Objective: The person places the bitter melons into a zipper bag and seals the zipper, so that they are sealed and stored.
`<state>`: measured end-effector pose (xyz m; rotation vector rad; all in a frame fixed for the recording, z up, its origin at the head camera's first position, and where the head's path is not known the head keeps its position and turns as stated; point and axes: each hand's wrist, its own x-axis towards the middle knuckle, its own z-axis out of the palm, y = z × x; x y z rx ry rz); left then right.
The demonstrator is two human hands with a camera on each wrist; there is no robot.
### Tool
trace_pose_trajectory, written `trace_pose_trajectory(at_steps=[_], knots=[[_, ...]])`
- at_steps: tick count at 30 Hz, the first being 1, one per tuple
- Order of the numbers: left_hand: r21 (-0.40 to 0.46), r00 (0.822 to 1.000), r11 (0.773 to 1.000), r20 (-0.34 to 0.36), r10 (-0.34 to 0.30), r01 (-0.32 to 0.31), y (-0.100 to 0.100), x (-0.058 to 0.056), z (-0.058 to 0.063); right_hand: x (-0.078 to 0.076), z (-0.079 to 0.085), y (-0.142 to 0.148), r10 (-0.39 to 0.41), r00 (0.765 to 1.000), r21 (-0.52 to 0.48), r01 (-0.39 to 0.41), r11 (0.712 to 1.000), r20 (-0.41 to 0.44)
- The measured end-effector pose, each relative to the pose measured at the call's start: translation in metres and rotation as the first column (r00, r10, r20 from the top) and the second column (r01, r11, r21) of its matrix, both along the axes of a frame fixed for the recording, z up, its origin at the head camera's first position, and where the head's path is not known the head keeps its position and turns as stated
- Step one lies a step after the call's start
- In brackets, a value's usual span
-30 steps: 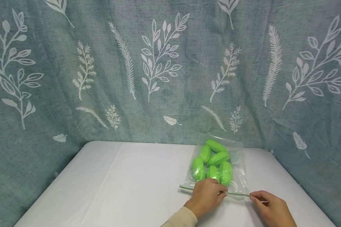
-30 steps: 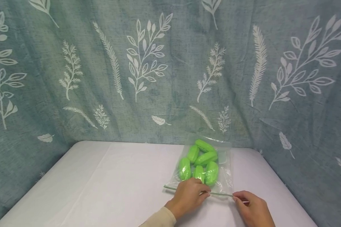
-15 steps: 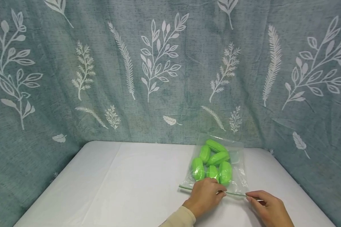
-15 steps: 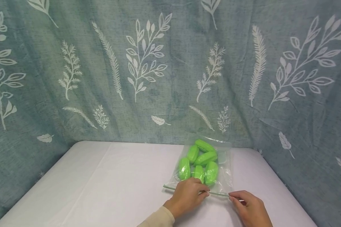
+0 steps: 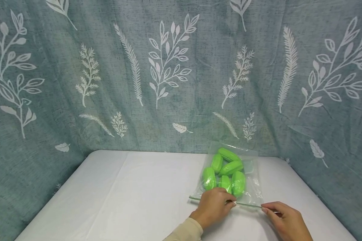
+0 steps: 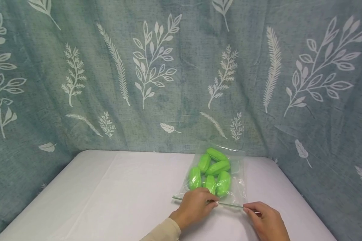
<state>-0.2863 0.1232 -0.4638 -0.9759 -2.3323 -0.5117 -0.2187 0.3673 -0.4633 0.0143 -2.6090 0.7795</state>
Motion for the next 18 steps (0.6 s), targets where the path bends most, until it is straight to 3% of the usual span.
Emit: trace_pose_trajectory(at_steps=[18], knots=[[-0.019, 0.999, 1.0, 0.035, -0.001, 0.001, -0.018, -0.005, 0.006, 0.0, 0.004, 0.008, -0.025, 0.995, -0.036, 0.029, 0.999, 0.101]])
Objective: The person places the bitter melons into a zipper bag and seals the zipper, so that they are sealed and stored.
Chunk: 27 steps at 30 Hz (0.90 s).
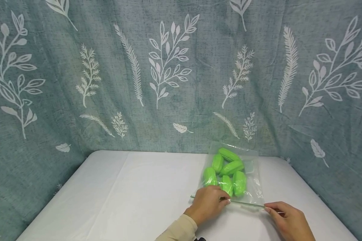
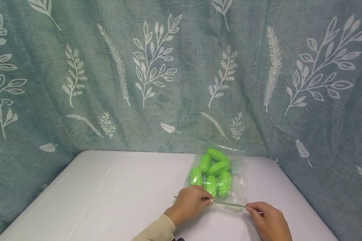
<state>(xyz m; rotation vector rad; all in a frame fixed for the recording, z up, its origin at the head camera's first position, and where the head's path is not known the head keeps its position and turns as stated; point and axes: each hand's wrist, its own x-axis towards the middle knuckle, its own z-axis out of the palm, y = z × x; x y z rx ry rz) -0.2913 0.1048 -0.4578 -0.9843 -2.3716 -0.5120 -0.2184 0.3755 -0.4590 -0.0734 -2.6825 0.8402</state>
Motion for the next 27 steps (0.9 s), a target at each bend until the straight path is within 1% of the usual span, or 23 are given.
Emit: trace_pose_trajectory(at_steps=[3, 9, 16, 21, 27], knots=[[0.0, 1.0, 1.0, -0.007, 0.004, -0.004, -0.002, -0.002, 0.0, -0.001, 0.002, 0.002, -0.01, 1.0, -0.005, 0.01, 1.0, 0.02], [0.013, 1.0, 1.0, -0.016, 0.007, -0.007, -0.009, -0.005, -0.002, -0.001, 0.003, 0.003, -0.008, 1.0, 0.005, 0.008, 1.0, 0.002], [-0.005, 1.0, 1.0, -0.007, 0.01, -0.011, -0.018, -0.009, -0.006, -0.002, 0.003, 0.003, -0.02, 0.998, -0.006, 0.02, 1.0, 0.058], [-0.008, 1.0, 1.0, -0.005, 0.014, -0.014, -0.023, -0.009, -0.007, -0.003, 0.001, 0.004, -0.024, 0.999, 0.005, 0.024, 1.0, 0.044], [-0.001, 0.999, 1.0, 0.035, 0.027, -0.027, -0.029, -0.008, -0.004, -0.003, 0.001, 0.006, -0.033, 0.998, 0.001, 0.033, 0.999, 0.052]])
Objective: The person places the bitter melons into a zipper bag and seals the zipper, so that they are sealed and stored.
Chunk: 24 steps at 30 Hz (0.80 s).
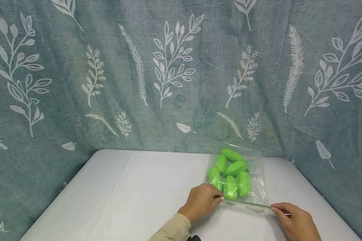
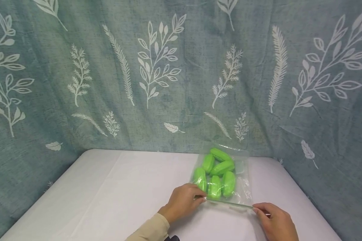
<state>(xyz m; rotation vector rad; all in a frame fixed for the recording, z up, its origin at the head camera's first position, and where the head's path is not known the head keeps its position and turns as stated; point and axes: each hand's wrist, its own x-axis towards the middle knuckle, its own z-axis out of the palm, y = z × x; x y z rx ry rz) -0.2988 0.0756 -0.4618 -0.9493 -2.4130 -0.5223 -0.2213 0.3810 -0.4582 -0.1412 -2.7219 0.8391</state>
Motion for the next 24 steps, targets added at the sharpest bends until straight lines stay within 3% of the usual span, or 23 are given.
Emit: trace_pose_trajectory(at_steps=[9, 24], knots=[[0.012, 1.0, 1.0, 0.025, -0.015, 0.014, -0.01, -0.004, -0.001, -0.001, -0.001, 0.003, 0.007, 1.0, 0.004, -0.007, 1.0, 0.013], [0.023, 0.998, 1.0, 0.055, -0.012, 0.01, -0.023, -0.005, 0.0, -0.002, -0.006, 0.003, -0.032, 0.998, 0.03, 0.034, 0.999, -0.046]])
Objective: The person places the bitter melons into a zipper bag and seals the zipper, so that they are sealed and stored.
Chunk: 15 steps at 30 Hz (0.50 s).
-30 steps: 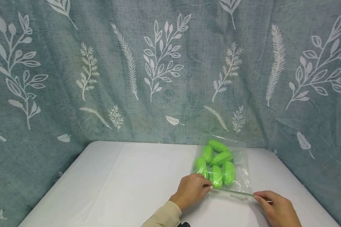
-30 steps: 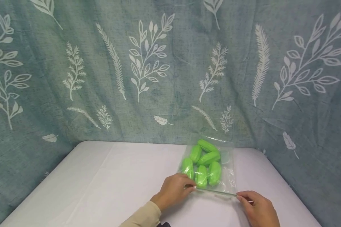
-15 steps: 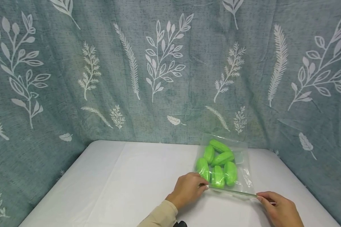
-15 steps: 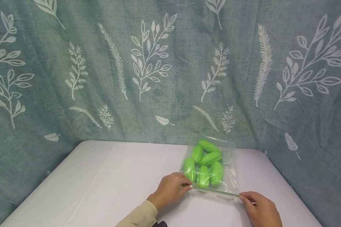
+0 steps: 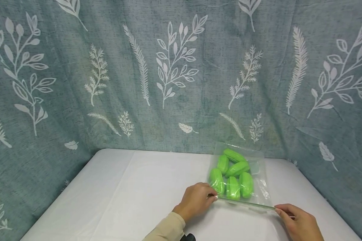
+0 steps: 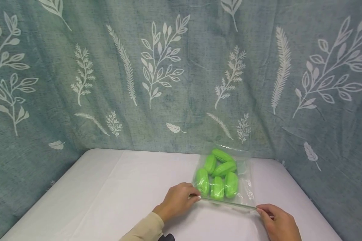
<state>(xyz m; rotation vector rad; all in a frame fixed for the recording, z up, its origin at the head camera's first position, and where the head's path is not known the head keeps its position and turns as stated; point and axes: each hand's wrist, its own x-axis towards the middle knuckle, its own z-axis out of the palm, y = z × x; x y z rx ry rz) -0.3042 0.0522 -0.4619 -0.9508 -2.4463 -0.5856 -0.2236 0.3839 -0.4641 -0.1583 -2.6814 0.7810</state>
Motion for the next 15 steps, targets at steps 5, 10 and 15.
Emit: trace_pose_trajectory(at_steps=[5, 10, 15], knots=[[0.012, 1.0, 1.0, 0.009, -0.01, 0.01, -0.0016, -0.0025, -0.0015, 0.0001, 0.0019, -0.0009, -0.029, 0.999, -0.021, 0.029, 0.999, 0.015], [0.042, 0.998, 0.999, 0.053, -0.016, 0.014, -0.0044, -0.0038, -0.0028, 0.0004, 0.0023, -0.0001, -0.024, 1.0, -0.022, 0.024, 0.999, 0.011], [0.086, 0.993, 0.995, 0.11, -0.052, 0.043, -0.0092, -0.0055, -0.0034, 0.0005, 0.0017, 0.0, -0.014, 1.0, -0.019, 0.014, 1.0, -0.001]])
